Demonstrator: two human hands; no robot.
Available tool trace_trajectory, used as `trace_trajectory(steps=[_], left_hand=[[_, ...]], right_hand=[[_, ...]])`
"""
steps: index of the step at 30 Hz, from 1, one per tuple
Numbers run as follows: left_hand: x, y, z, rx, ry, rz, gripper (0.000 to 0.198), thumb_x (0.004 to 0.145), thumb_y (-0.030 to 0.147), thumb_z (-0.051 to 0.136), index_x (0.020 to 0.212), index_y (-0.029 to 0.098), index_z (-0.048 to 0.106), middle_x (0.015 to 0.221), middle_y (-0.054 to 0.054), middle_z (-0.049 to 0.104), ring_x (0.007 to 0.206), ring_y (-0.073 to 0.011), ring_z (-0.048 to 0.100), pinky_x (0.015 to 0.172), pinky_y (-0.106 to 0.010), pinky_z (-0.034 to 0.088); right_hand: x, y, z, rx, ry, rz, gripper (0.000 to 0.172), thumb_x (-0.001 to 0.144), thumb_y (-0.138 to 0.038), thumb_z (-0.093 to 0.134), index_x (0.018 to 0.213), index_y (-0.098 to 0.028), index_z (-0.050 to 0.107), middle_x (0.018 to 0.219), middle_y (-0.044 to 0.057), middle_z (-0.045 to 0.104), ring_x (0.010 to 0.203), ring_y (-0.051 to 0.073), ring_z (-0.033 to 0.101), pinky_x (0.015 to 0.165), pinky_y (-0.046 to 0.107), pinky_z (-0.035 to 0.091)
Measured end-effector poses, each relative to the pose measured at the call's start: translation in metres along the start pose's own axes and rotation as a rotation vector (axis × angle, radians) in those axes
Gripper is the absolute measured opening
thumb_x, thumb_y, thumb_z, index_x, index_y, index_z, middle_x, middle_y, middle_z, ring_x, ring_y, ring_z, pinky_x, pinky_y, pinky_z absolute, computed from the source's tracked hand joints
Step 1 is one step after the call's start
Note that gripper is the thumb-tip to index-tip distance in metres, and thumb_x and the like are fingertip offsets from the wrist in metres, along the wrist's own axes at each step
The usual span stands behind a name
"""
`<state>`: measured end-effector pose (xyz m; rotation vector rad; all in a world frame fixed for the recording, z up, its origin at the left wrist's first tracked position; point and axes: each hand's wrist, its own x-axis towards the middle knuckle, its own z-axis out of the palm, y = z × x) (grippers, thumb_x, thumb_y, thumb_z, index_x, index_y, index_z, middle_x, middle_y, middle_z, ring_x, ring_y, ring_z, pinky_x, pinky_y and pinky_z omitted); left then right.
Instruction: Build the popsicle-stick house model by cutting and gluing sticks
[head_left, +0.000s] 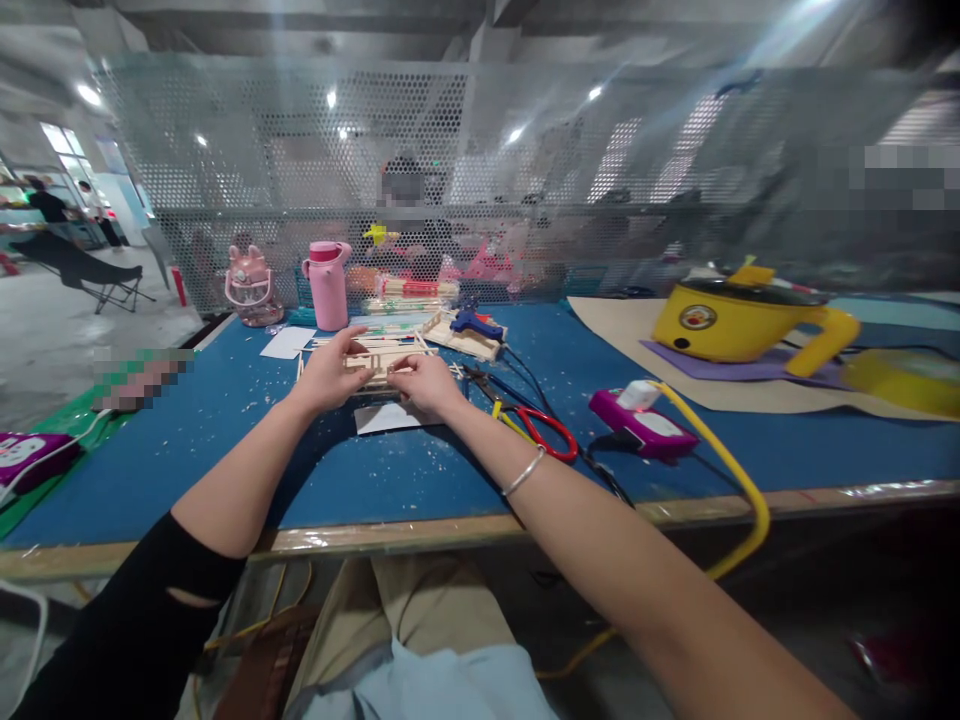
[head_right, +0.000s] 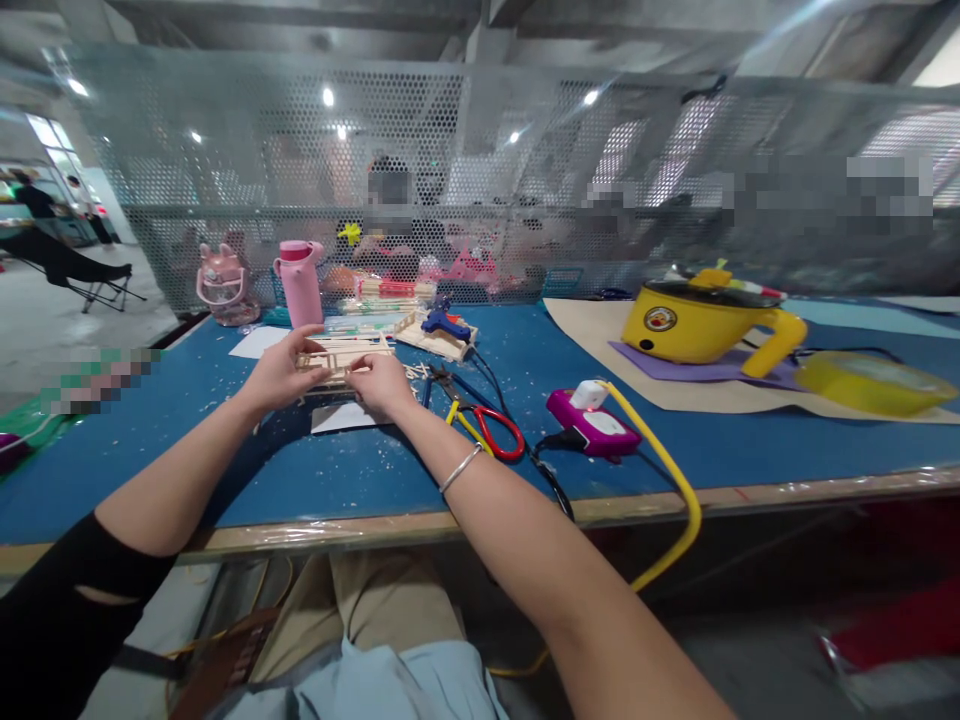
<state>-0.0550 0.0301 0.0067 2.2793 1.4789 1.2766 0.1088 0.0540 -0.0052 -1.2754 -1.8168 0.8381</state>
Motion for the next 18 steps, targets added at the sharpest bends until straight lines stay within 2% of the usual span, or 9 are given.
trace_trajectory(steps=[5,8,12,14,18], left_hand=[[0.001,0.013,-0.010,0.091,0.036,0.044,0.054,0.068,0.022,0.054,0.119,0.014,0.041,0.097,-0.007,0.061,0.090,-0.0174,0.056,0.083,-0.032,0.041],[0.004,0.017,-0.015,0.169,-0.054,0.053,0.056,0.068,0.022,0.055,0.121,0.016,0.040,0.099,-0.007,0.062,0.092,-0.0192,0.056,0.084,-0.034,0.041],[0.006,0.011,-0.015,0.223,-0.208,-0.021,0.068,0.064,0.022,0.060,0.126,0.016,0.034,0.102,-0.010,0.060,0.092,-0.0218,0.056,0.080,-0.035,0.042],[0.005,0.007,-0.013,0.191,-0.220,-0.058,0.068,0.064,0.021,0.060,0.127,0.016,0.034,0.101,-0.011,0.059,0.090,-0.0208,0.057,0.076,-0.033,0.044],[0.005,0.001,-0.012,0.067,-0.180,-0.097,0.065,0.066,0.022,0.060,0.125,0.018,0.036,0.091,-0.007,0.058,0.083,-0.0172,0.059,0.070,-0.029,0.045]], right_hand=[[0.001,0.004,-0.011,-0.194,0.011,-0.046,0.029,0.062,-0.020,0.058,0.089,-0.014,0.065,0.054,0.000,0.060,0.049,0.011,0.052,0.052,0.020,0.039],[0.001,0.007,-0.014,-0.266,0.019,-0.070,0.027,0.062,-0.022,0.058,0.087,-0.016,0.066,0.060,0.001,0.062,0.053,0.011,0.052,0.056,0.021,0.038],[-0.002,0.004,-0.019,-0.332,0.041,-0.168,0.023,0.061,-0.025,0.059,0.081,-0.017,0.068,0.058,-0.001,0.059,0.052,0.010,0.048,0.054,0.020,0.035],[-0.005,0.001,-0.027,-0.307,0.122,-0.258,0.019,0.065,-0.030,0.058,0.073,-0.016,0.067,0.055,-0.002,0.056,0.051,0.009,0.045,0.053,0.020,0.033],[-0.005,-0.007,-0.055,-0.156,0.415,-0.313,0.044,0.078,-0.045,0.041,0.051,-0.014,0.055,0.045,-0.002,0.046,0.046,0.008,0.039,0.048,0.021,0.028]])
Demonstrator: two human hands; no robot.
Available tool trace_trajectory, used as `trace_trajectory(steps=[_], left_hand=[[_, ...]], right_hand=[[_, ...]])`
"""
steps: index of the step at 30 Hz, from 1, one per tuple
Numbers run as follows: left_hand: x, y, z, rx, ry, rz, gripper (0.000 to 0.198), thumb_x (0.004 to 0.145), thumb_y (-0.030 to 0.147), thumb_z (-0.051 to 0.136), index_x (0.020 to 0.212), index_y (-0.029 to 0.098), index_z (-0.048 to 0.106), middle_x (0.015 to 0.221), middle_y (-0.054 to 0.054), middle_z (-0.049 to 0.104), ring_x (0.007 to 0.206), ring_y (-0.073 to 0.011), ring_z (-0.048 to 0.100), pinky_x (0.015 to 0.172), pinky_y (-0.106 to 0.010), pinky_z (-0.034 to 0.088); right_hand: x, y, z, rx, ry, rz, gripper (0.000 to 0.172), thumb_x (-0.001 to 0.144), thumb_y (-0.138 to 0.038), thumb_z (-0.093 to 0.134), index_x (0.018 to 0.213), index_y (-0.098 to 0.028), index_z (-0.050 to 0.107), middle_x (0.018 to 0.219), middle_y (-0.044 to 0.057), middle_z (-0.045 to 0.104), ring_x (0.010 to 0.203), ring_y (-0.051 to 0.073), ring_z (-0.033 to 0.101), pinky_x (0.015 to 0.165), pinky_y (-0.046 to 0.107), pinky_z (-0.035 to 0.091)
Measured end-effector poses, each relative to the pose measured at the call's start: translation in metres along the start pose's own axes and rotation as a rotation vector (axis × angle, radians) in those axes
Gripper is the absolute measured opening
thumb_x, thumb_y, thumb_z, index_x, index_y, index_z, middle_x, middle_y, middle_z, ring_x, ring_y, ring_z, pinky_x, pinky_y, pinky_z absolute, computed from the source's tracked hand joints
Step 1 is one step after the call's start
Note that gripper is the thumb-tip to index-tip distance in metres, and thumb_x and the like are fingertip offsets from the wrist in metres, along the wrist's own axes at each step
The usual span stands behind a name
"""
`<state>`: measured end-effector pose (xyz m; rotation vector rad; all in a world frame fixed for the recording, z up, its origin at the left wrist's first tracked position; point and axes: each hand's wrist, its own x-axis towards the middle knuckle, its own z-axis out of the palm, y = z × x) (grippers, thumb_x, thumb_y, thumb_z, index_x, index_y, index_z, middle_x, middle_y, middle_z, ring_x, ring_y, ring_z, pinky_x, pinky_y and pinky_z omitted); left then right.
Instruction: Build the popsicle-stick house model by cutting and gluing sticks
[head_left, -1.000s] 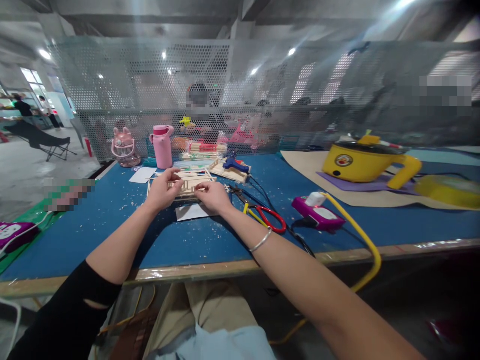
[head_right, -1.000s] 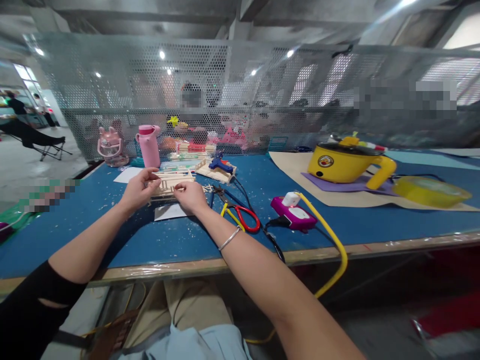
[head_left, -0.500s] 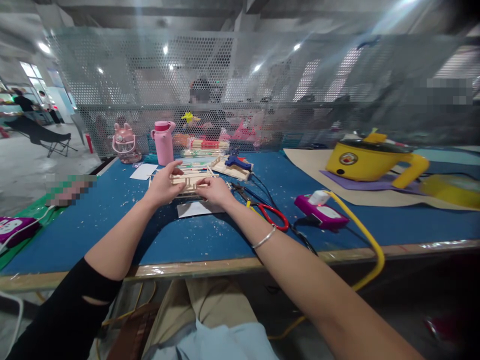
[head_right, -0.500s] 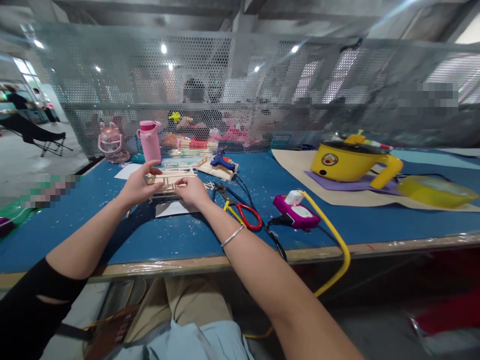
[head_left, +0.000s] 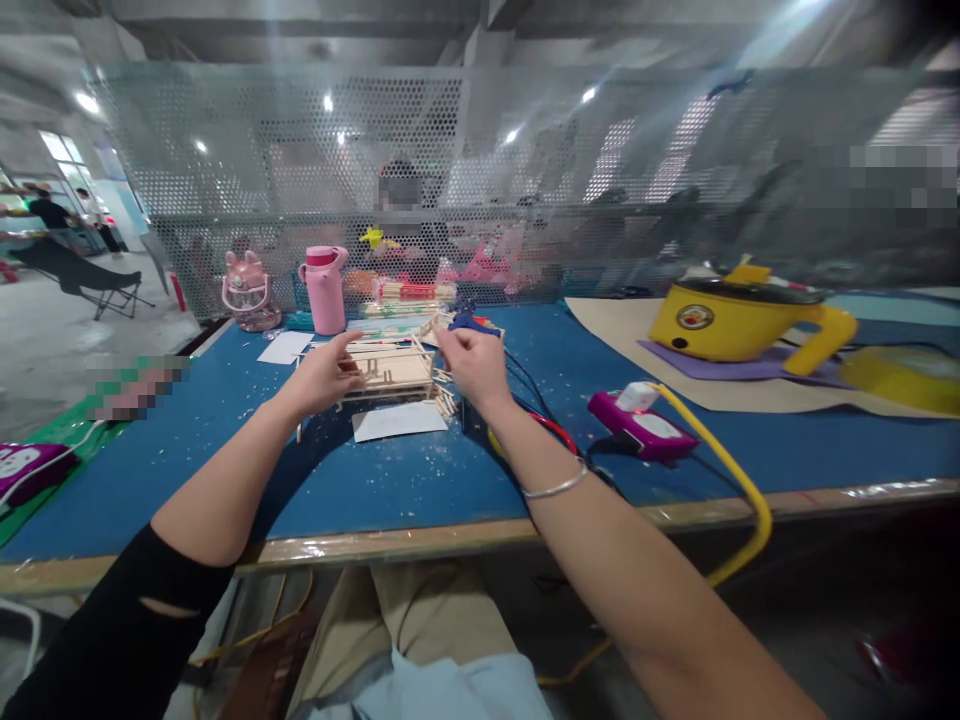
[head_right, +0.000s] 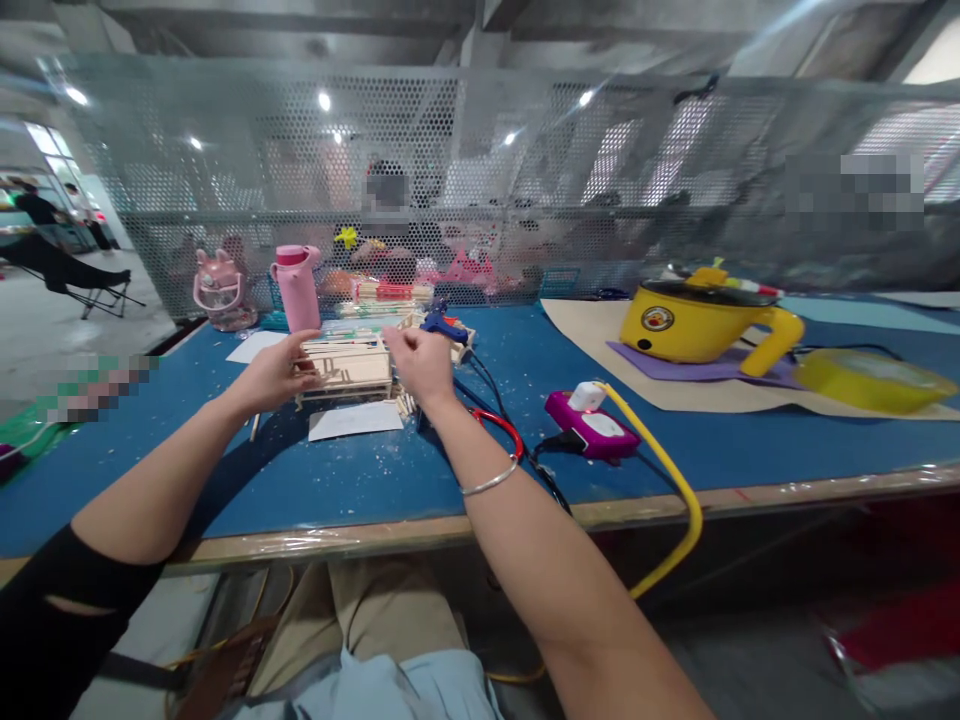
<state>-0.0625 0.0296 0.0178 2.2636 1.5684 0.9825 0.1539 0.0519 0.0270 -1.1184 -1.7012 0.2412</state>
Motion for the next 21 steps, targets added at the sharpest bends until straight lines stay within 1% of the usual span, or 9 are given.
trace_trajectory(steps=[2,3,5,8,10,13,16,18,21], left_hand=[[0.002,-0.003,-0.003,-0.054,0.016,-0.007,0.064,0.064,0.023,0.061,0.124,0.017,0.038,0.087,-0.005,0.058,0.080,-0.0164,0.059,0.069,-0.029,0.046],[0.004,-0.004,-0.005,-0.075,0.022,-0.010,0.064,0.064,0.023,0.062,0.123,0.017,0.039,0.084,-0.004,0.057,0.079,-0.0162,0.058,0.069,-0.029,0.046],[0.008,-0.006,-0.010,-0.112,0.028,-0.019,0.064,0.063,0.024,0.062,0.122,0.017,0.040,0.080,-0.003,0.056,0.077,-0.0158,0.058,0.069,-0.029,0.046],[0.012,-0.006,-0.016,-0.172,0.032,-0.046,0.064,0.061,0.025,0.063,0.121,0.015,0.041,0.078,-0.002,0.055,0.076,-0.0152,0.057,0.068,-0.029,0.046],[0.014,-0.004,-0.017,-0.205,0.037,-0.063,0.064,0.061,0.024,0.063,0.120,0.014,0.041,0.078,-0.002,0.054,0.075,-0.0148,0.057,0.067,-0.028,0.046],[0.014,-0.001,-0.017,-0.206,0.044,-0.079,0.061,0.063,0.023,0.062,0.119,0.014,0.042,0.076,-0.002,0.055,0.075,-0.0147,0.056,0.067,-0.028,0.046],[0.013,0.000,-0.015,-0.179,0.062,-0.089,0.058,0.064,0.024,0.062,0.118,0.015,0.042,0.075,-0.002,0.057,0.074,-0.0147,0.056,0.067,-0.029,0.046],[0.012,-0.001,-0.014,-0.169,0.065,-0.093,0.056,0.064,0.025,0.061,0.117,0.015,0.044,0.075,-0.002,0.058,0.073,-0.0149,0.056,0.068,-0.030,0.046],[0.013,-0.003,-0.013,-0.199,0.060,-0.106,0.054,0.065,0.025,0.061,0.115,0.016,0.044,0.080,-0.003,0.059,0.077,-0.0155,0.057,0.070,-0.031,0.046]], right_hand=[[0.009,-0.001,-0.014,-0.016,0.026,0.024,0.044,0.080,-0.044,0.038,0.049,-0.014,0.051,0.043,-0.002,0.043,0.045,0.008,0.038,0.048,0.022,0.027],[0.012,-0.001,-0.020,-0.053,-0.021,0.021,0.042,0.079,-0.043,0.039,0.050,-0.014,0.051,0.044,-0.002,0.044,0.046,0.008,0.038,0.048,0.022,0.027],[0.016,-0.002,-0.030,-0.180,-0.229,-0.012,0.036,0.076,-0.040,0.045,0.052,-0.014,0.054,0.045,-0.002,0.046,0.046,0.008,0.039,0.048,0.022,0.027],[0.010,0.000,-0.034,-0.382,-0.632,-0.137,0.021,0.072,-0.033,0.053,0.064,-0.016,0.063,0.056,0.000,0.055,0.053,0.010,0.046,0.050,0.022,0.029],[0.000,0.007,-0.031,-0.460,-0.774,-0.261,0.018,0.071,-0.028,0.055,0.082,-0.020,0.066,0.074,0.003,0.061,0.067,0.013,0.052,0.055,0.023,0.032],[-0.011,0.019,-0.029,-0.549,-0.867,-0.392,0.023,0.074,-0.024,0.052,0.093,-0.022,0.064,0.091,0.007,0.059,0.082,0.017,0.054,0.061,0.024,0.035],[-0.008,0.025,-0.034,-0.594,-0.942,-0.401,0.020,0.075,-0.023,0.050,0.090,-0.021,0.064,0.089,0.007,0.059,0.081,0.018,0.055,0.061,0.025,0.037],[0.000,0.024,-0.039,-0.558,-0.977,-0.401,0.018,0.075,-0.023,0.051,0.088,-0.021,0.064,0.088,0.006,0.060,0.078,0.016,0.055,0.062,0.025,0.037],[0.014,0.017,-0.044,-0.490,-0.893,-0.398,0.017,0.077,-0.025,0.050,0.080,-0.018,0.065,0.080,0.005,0.063,0.071,0.013,0.055,0.061,0.023,0.037]])
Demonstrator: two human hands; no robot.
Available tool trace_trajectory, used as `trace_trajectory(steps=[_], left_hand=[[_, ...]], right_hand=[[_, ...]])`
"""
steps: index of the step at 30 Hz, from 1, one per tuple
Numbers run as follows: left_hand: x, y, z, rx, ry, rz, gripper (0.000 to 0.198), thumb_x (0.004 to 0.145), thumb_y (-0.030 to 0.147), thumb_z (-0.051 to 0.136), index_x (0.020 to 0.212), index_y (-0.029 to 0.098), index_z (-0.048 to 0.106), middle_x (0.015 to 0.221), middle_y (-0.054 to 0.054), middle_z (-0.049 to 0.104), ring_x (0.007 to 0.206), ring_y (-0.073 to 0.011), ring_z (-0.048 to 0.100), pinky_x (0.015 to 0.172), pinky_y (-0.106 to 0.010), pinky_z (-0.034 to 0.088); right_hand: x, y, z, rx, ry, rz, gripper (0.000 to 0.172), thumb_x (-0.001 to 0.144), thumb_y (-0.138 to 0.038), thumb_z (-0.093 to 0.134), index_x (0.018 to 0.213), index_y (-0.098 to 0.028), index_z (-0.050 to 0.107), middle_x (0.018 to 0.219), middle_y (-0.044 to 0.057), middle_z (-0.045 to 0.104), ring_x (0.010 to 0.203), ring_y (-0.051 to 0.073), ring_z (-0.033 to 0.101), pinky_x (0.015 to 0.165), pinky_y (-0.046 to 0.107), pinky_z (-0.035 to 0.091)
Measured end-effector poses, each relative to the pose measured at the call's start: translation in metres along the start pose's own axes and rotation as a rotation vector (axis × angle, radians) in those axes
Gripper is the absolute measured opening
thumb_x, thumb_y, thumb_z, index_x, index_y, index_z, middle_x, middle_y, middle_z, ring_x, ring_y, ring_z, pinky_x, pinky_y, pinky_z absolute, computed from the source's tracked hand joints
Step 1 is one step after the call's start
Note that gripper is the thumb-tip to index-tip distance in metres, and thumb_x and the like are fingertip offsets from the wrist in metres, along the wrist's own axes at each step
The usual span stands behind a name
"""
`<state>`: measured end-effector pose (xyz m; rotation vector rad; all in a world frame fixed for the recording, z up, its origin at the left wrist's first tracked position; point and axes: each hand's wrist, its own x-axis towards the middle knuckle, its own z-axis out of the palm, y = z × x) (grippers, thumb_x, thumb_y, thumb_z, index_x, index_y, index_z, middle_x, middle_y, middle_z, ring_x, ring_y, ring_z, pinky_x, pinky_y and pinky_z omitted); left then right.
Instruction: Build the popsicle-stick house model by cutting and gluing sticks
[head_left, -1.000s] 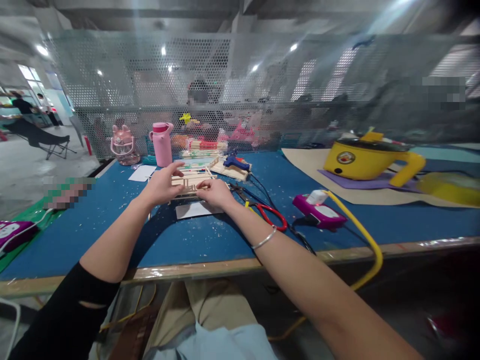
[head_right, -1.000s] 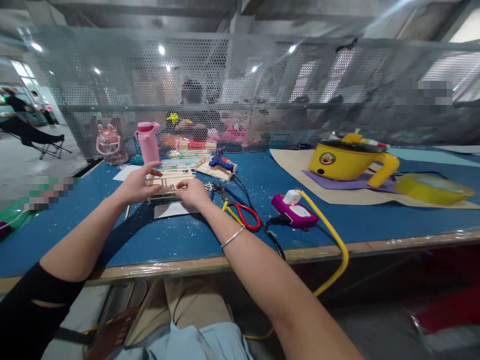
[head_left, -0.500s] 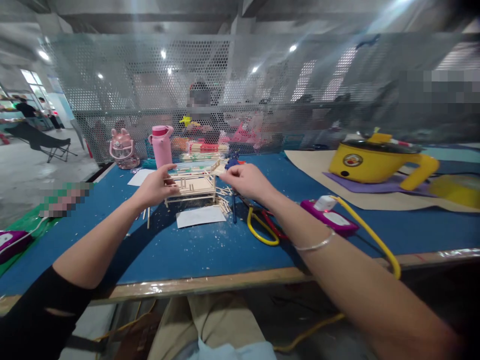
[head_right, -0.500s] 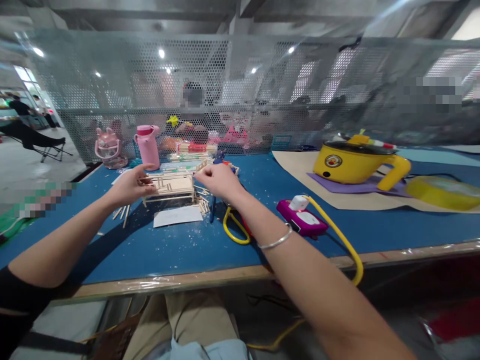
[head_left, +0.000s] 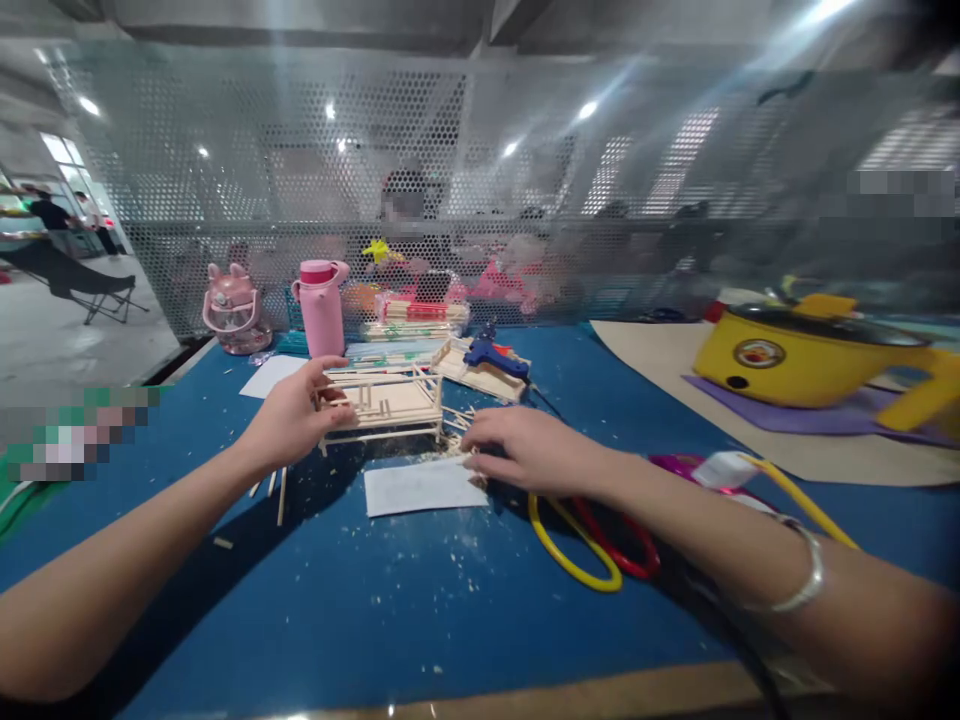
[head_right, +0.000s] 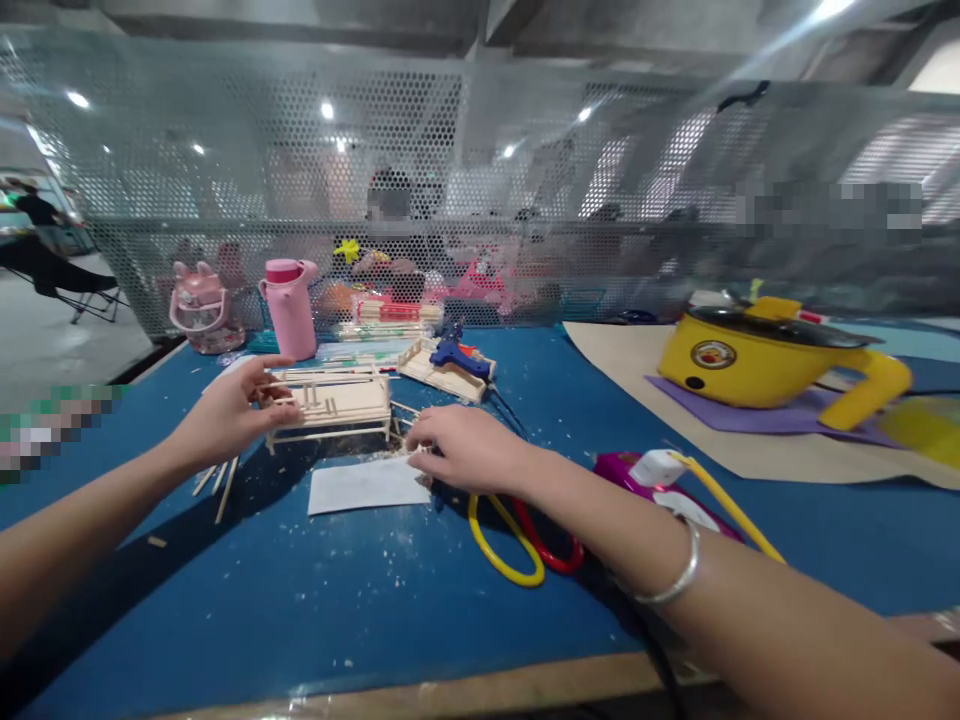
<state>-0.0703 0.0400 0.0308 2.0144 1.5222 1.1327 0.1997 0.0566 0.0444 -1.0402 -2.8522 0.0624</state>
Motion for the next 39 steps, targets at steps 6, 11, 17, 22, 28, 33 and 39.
trace_trajectory(steps=[6,11,17,22,28,33,39], left_hand=[[0.005,0.000,0.000,-0.115,-0.039,-0.080,0.061,0.063,0.026,0.064,0.118,0.018,0.041,0.081,-0.003,0.056,0.076,-0.0163,0.057,0.062,-0.029,0.048],[0.010,0.002,-0.002,-0.231,-0.024,-0.108,0.060,0.064,0.028,0.064,0.118,0.018,0.040,0.077,-0.002,0.055,0.075,-0.0149,0.056,0.062,-0.029,0.049],[0.012,-0.006,-0.002,-0.299,-0.011,-0.067,0.059,0.066,0.029,0.063,0.119,0.017,0.038,0.080,-0.003,0.056,0.076,-0.0148,0.056,0.064,-0.030,0.050],[0.011,-0.006,0.000,-0.299,-0.013,-0.050,0.058,0.068,0.028,0.062,0.119,0.018,0.038,0.082,-0.004,0.057,0.077,-0.0151,0.056,0.064,-0.030,0.051],[0.009,-0.004,0.000,-0.286,-0.014,-0.054,0.057,0.068,0.029,0.062,0.119,0.018,0.038,0.080,-0.003,0.056,0.076,-0.0147,0.056,0.064,-0.031,0.051],[0.009,-0.005,-0.001,-0.257,-0.008,-0.037,0.057,0.068,0.029,0.061,0.118,0.017,0.039,0.079,-0.003,0.056,0.075,-0.0146,0.056,0.064,-0.031,0.051],[0.008,-0.006,0.000,-0.229,-0.025,-0.019,0.058,0.068,0.030,0.061,0.120,0.017,0.038,0.078,-0.002,0.056,0.073,-0.0148,0.057,0.063,-0.030,0.051]], right_hand=[[0.023,-0.017,-0.008,0.096,0.418,-0.008,0.021,0.079,-0.025,0.046,0.076,-0.015,0.065,0.068,0.004,0.063,0.062,0.011,0.053,0.058,0.022,0.036],[0.046,-0.028,0.000,0.230,0.380,0.142,0.024,0.075,-0.022,0.049,0.091,-0.015,0.066,0.060,0.001,0.061,0.053,0.009,0.049,0.053,0.022,0.034],[0.066,-0.027,0.000,0.517,0.209,0.298,0.031,0.071,-0.025,0.050,0.097,-0.013,0.063,0.045,-0.004,0.050,0.039,0.008,0.040,0.041,0.021,0.027],[0.072,-0.032,-0.005,0.403,0.291,0.202,0.034,0.072,-0.021,0.047,0.101,-0.015,0.064,0.050,-0.002,0.056,0.043,0.008,0.044,0.045,0.021,0.032],[0.068,-0.031,0.004,0.229,0.406,0.083,0.036,0.076,-0.019,0.045,0.107,-0.023,0.062,0.092,0.003,0.068,0.071,0.014,0.060,0.066,0.025,0.044],[0.065,-0.028,0.008,0.240,0.410,0.080,0.032,0.078,-0.020,0.045,0.105,-0.024,0.063,0.098,0.003,0.067,0.084,0.016,0.061,0.074,0.029,0.046],[0.064,-0.028,0.008,0.254,0.397,0.090,0.030,0.079,-0.022,0.046,0.103,-0.023,0.064,0.098,0.003,0.067,0.086,0.017,0.062,0.074,0.029,0.047]])
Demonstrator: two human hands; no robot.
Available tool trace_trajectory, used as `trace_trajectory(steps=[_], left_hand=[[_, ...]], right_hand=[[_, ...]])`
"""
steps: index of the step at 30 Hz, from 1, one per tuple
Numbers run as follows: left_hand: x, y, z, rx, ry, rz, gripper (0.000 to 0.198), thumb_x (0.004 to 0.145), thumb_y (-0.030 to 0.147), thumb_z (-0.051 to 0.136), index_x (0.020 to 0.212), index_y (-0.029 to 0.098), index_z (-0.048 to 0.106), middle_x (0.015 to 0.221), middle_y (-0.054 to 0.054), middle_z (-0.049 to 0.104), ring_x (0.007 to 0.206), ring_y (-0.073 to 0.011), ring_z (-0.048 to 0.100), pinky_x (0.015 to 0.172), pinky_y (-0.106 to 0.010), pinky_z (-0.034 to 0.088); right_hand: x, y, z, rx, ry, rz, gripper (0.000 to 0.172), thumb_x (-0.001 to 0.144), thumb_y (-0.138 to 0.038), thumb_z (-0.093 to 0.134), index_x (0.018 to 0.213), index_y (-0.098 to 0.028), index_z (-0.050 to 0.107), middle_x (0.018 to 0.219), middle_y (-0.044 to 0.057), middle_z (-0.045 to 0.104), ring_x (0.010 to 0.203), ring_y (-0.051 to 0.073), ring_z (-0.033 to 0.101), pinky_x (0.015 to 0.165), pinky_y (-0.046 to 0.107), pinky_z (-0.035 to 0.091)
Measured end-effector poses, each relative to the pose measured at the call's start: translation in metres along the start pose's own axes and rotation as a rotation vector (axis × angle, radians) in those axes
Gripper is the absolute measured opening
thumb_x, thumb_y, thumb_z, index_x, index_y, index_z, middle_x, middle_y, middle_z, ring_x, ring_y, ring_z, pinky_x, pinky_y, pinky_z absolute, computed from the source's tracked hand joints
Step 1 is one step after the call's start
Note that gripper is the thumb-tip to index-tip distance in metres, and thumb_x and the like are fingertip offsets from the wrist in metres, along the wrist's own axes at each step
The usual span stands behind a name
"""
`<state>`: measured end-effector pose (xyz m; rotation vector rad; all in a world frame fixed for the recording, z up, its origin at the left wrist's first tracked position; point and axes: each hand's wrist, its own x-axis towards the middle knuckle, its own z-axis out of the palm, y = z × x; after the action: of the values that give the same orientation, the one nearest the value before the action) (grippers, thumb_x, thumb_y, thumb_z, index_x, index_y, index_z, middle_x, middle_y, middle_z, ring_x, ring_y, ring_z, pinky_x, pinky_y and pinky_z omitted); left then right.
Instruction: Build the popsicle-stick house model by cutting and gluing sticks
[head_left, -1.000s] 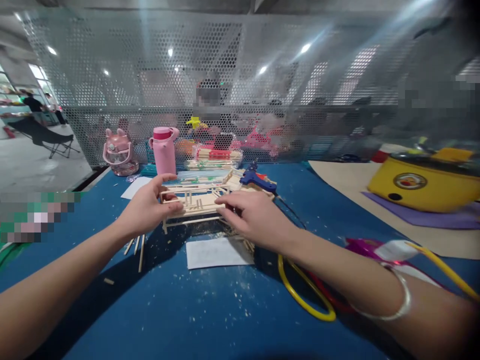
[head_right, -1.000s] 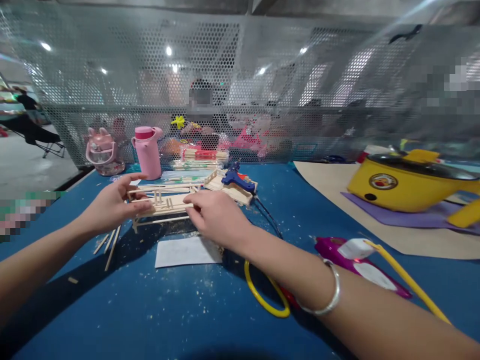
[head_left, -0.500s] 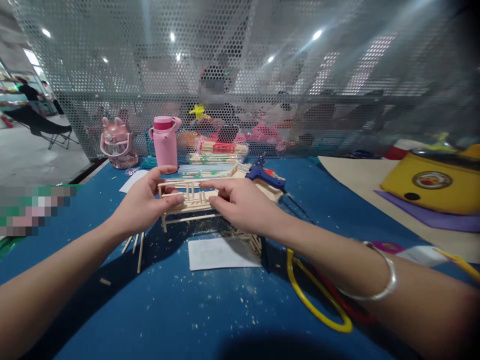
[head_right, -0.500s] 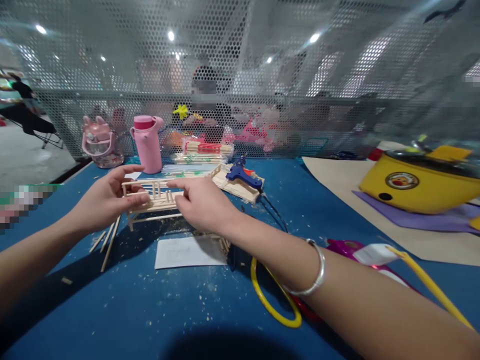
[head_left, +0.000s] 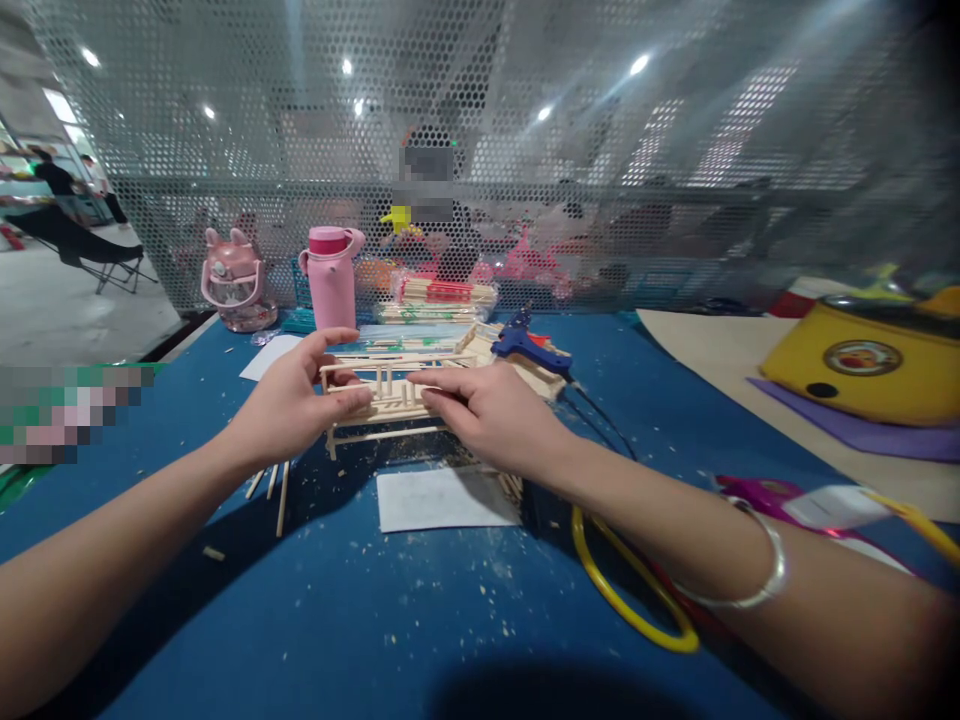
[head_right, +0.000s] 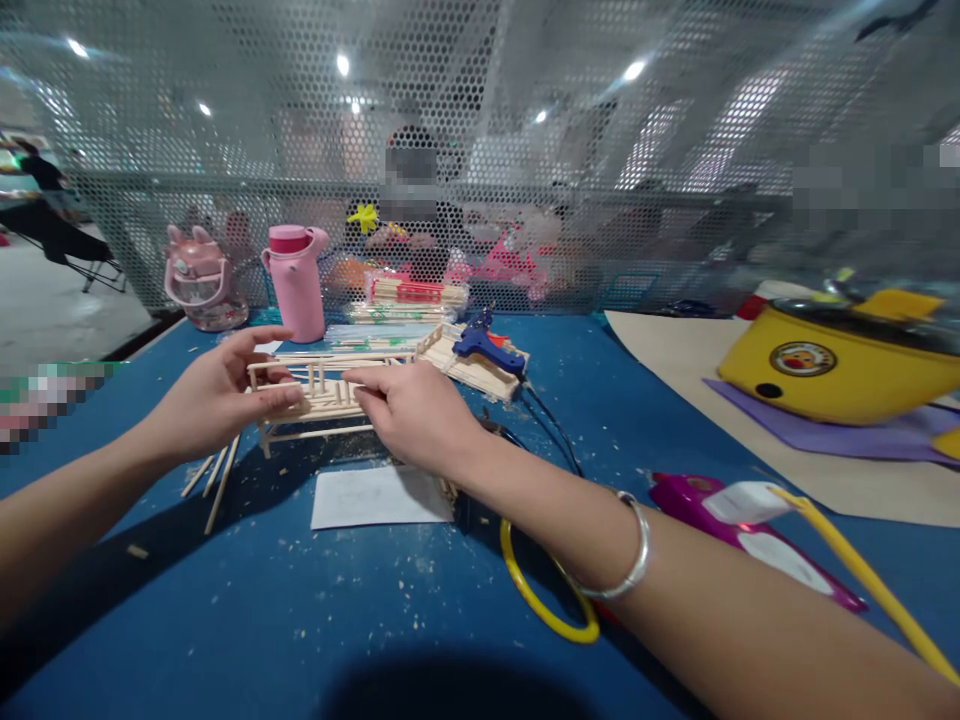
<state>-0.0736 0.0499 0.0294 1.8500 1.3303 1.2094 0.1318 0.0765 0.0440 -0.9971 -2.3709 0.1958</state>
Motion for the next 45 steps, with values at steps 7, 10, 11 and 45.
trace_trajectory(steps=[7,10,11,45], left_hand=[[-0.006,-0.003,0.001,0.133,0.001,0.067,0.057,0.069,0.031,0.061,0.120,0.017,0.039,0.087,-0.006,0.059,0.083,-0.0178,0.058,0.070,-0.033,0.049],[-0.015,-0.004,0.001,0.261,0.005,0.094,0.054,0.070,0.030,0.060,0.118,0.018,0.042,0.085,-0.005,0.061,0.081,-0.0174,0.059,0.073,-0.033,0.047],[-0.018,-0.004,0.002,0.304,-0.005,0.100,0.053,0.070,0.030,0.060,0.118,0.019,0.042,0.085,-0.004,0.062,0.080,-0.0171,0.059,0.074,-0.033,0.047],[-0.063,0.007,0.026,0.336,0.292,0.456,0.031,0.069,0.027,0.060,0.098,0.019,0.059,0.098,-0.008,0.058,0.096,-0.0214,0.051,0.089,-0.038,0.038]], right_hand=[[-0.012,-0.002,0.001,-0.033,0.009,-0.002,0.032,0.079,-0.023,0.044,0.105,-0.021,0.063,0.090,0.004,0.069,0.071,0.014,0.062,0.063,0.025,0.044],[-0.023,-0.005,-0.005,-0.054,0.045,-0.014,0.030,0.078,-0.025,0.044,0.098,-0.019,0.066,0.078,0.004,0.069,0.062,0.013,0.059,0.057,0.023,0.041],[-0.026,-0.005,-0.009,-0.059,0.062,-0.015,0.029,0.078,-0.025,0.044,0.095,-0.019,0.067,0.074,0.004,0.069,0.059,0.012,0.057,0.056,0.023,0.040],[-0.065,-0.037,0.001,0.620,-0.010,0.112,0.022,0.082,-0.027,0.046,0.091,-0.015,0.062,0.078,0.005,0.063,0.069,0.012,0.057,0.064,0.026,0.045]])
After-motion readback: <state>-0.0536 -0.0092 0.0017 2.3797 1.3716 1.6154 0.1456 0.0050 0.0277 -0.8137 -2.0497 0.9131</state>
